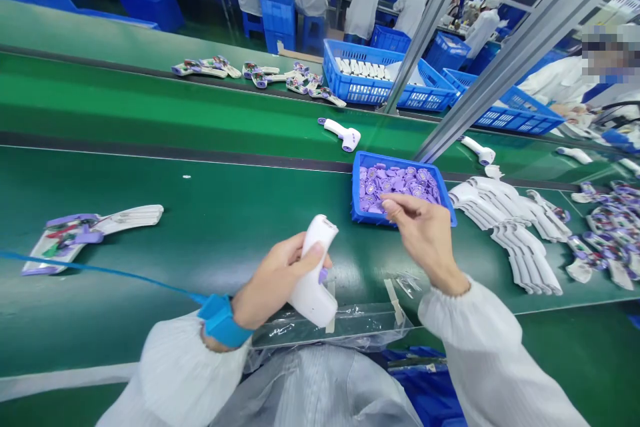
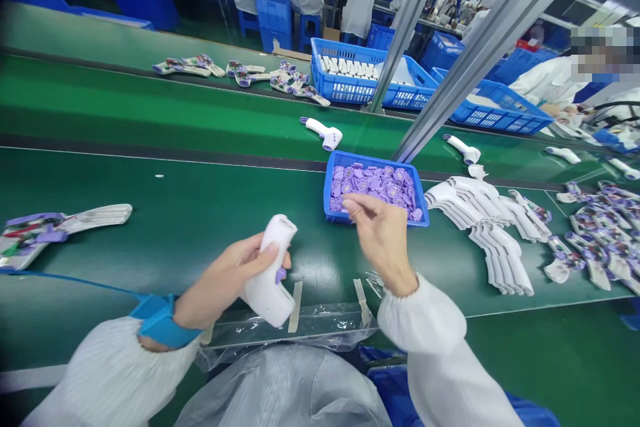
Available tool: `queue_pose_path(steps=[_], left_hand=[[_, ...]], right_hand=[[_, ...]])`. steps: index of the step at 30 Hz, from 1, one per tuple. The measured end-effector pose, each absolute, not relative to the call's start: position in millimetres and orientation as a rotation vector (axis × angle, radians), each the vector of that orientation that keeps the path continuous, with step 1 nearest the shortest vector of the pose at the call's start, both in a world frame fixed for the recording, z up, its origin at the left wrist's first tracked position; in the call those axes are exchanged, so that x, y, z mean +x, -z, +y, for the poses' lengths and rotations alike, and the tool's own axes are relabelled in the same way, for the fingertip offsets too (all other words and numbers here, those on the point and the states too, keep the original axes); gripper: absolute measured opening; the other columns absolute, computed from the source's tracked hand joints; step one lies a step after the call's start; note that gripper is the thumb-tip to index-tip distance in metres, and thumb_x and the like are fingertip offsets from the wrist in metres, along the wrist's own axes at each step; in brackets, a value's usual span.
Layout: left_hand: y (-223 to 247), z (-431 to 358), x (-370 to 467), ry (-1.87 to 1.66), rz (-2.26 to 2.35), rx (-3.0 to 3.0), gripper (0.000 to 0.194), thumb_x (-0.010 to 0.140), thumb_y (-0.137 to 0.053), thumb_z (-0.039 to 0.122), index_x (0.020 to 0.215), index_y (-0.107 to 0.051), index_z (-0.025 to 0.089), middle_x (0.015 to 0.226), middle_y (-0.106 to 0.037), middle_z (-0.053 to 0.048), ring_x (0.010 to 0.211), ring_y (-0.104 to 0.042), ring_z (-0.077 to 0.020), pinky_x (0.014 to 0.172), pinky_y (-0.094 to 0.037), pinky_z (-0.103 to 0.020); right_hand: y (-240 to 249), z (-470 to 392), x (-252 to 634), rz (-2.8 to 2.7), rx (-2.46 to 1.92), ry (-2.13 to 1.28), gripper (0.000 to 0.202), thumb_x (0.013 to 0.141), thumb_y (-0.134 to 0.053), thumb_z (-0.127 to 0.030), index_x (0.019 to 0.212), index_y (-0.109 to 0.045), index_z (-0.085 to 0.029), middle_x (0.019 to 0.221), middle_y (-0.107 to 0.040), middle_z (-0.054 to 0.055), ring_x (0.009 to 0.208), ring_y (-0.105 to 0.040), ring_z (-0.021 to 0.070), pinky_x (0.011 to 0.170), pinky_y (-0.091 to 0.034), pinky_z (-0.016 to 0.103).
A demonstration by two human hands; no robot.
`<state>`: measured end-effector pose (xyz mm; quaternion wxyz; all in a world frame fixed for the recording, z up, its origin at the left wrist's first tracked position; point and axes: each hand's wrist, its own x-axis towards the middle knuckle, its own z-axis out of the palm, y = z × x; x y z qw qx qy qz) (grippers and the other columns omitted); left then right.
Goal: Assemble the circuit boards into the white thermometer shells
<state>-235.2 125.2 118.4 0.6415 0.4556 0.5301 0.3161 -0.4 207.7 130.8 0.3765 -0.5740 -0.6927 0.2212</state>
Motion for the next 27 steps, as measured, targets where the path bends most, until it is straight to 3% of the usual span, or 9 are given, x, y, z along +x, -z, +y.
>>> queue_pose_path(steps=[6, 12, 15, 18, 22, 27], left_hand=[[-114.4, 126.9, -199.4, -0.726, 1.118, 1.143, 0.04, 0.093, -0.049, 0.055, 0.095, -0.059, 0.016, 0.083, -0.063, -0.003, 0.065, -0.054, -0.0125, 0.057, -0.041, -0.024], [-115.3, 125.8, -204.4, -0.627, 1.277, 1.472, 0.044, 0.095, -0.049, 0.053, 0.129, -0.054, 0.026, 0.088, -0.067, 0.001, 0.075, -0.057, -0.0155, 0.066, -0.041, -0.026], [-119.3, 128.0, -208.0, -0.578, 1.16, 1.462, 0.048, 0.097, -0.045, 0.054, 0.135, -0.049, 0.026, 0.09, -0.067, 0.002, 0.077, -0.058, -0.0156, 0.067, -0.043, -0.026], [-123.9, 129.4, -207.9, -0.518, 1.173, 1.576, 0.048, 0.098, -0.042, 0.053, 0.139, -0.044, 0.028, 0.095, -0.067, 0.002, 0.079, -0.059, -0.0168, 0.07, -0.042, -0.028], [-123.5, 130.2, -202.0, -0.446, 1.354, 1.984, 0.037, 0.101, -0.037, 0.047, 0.127, -0.054, 0.026, 0.106, -0.067, -0.003, 0.093, -0.059, -0.0226, 0.079, -0.038, -0.035], [-111.2, 128.1, -199.9, -0.516, 1.363, 2.425, 0.033, 0.101, -0.04, 0.041, 0.106, -0.063, 0.017, 0.091, -0.068, -0.007, 0.082, -0.057, -0.023, 0.077, -0.035, -0.038]], right_hand=[[-126.6, 146.9, -32.9, -1.769, -1.349, -0.59, 0.023, 0.095, -0.056, -0.03, 0.106, -0.076, -0.026, 0.097, -0.076, 0.002, 0.08, -0.071, 0.0181, 0.077, -0.058, 0.032], [-122.9, 136.1, -26.4, -1.612, -1.365, -0.81, 0.018, 0.091, -0.063, -0.03, 0.103, -0.077, -0.029, 0.098, -0.076, 0.0, 0.085, -0.071, 0.0194, 0.082, -0.059, 0.035], [-119.0, 133.7, -22.9, -1.552, -1.314, -0.966, 0.025, 0.092, -0.063, -0.033, 0.115, -0.072, -0.03, 0.109, -0.074, 0.001, 0.095, -0.07, 0.02, 0.089, -0.058, 0.036], [-117.8, 131.8, -20.4, -1.646, -1.272, -1.022, 0.039, 0.097, -0.054, -0.036, 0.135, -0.059, -0.029, 0.125, -0.068, 0.003, 0.113, -0.064, 0.0216, 0.098, -0.053, 0.039], [-117.9, 127.4, -22.5, -1.79, -1.277, -1.026, 0.034, 0.1, -0.047, -0.036, 0.129, -0.062, -0.026, 0.124, -0.067, 0.004, 0.11, -0.064, 0.02, 0.095, -0.052, 0.034], [-99.9, 114.1, -27.2, -1.661, -1.322, -0.816, 0.025, 0.101, -0.043, -0.031, 0.112, -0.064, -0.021, 0.11, -0.069, 0.006, 0.098, -0.065, 0.0181, 0.087, -0.052, 0.03]])
